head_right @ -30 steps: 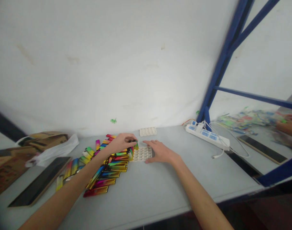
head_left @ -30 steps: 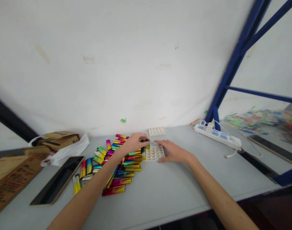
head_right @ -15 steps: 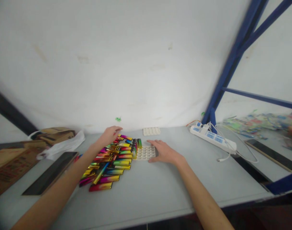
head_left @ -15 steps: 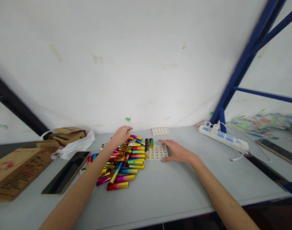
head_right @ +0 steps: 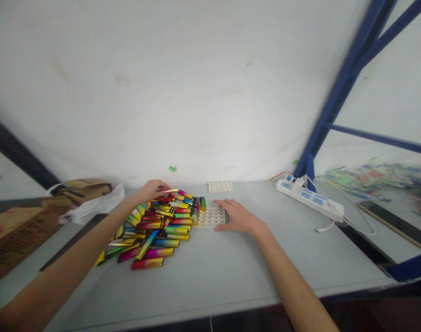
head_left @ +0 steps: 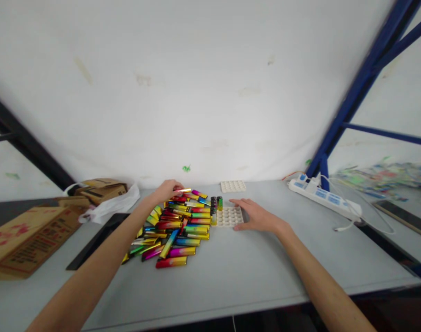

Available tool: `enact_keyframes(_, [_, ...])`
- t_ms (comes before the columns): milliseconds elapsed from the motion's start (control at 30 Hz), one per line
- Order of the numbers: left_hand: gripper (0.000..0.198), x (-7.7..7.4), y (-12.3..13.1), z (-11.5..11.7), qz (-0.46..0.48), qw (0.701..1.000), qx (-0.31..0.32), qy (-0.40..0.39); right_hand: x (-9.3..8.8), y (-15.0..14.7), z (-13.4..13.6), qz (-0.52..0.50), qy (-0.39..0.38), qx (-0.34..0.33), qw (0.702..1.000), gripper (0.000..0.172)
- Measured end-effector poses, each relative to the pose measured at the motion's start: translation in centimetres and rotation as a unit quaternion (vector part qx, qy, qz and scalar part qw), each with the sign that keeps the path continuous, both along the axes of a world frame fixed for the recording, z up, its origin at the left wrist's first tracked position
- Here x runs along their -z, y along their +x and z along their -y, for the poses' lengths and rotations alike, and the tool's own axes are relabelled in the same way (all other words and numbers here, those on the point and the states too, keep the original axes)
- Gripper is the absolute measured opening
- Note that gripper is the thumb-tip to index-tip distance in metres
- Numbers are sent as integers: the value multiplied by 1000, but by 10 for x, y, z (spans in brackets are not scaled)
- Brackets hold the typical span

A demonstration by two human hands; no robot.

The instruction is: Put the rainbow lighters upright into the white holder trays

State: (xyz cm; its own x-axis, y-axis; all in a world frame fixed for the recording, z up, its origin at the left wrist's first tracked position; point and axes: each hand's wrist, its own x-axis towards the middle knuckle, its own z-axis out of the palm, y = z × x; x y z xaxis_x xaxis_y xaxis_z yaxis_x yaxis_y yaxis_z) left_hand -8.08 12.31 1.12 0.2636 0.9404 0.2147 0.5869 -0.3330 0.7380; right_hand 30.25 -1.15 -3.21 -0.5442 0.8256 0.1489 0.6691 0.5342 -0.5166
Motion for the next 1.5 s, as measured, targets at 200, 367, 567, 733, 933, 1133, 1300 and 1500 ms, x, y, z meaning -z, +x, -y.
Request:
enact_keyframes(200, [40,-22,14,53,129,990,28,-43,-1,-1,1,6,-3,0,1000,95])
enact_keyframes(367, [35,-24,44,98,416,900,2,-132,0,0,1,-1,-3,5,1000,94])
enact_keyframes(567, [23,-16,66,120,540,828,29,-148,3,1,-1,2,-7,2,1000,95])
enact_keyframes(733, [32,-7,73,136,501,834,94,-209,6,3,-2,-2,-12,8,1000,94])
enact_keyframes(933, [38,-1,80,146,455,850,116,-240,5,3,-2,-3,-9,6,1000,93])
enact_keyframes(1133, [53,2,87,146,426,865,57,-260,7,4,-2,-6,-13,9,1000,94])
enact_keyframes(1300, [47,7,90,147,388,905,-1,-176,5,3,-2,-3,-14,13,1000,93])
enact_keyframes(1500, [38,12,90,149,305,945,-43,-109,4,3,-1,-5,-17,13,1000,92])
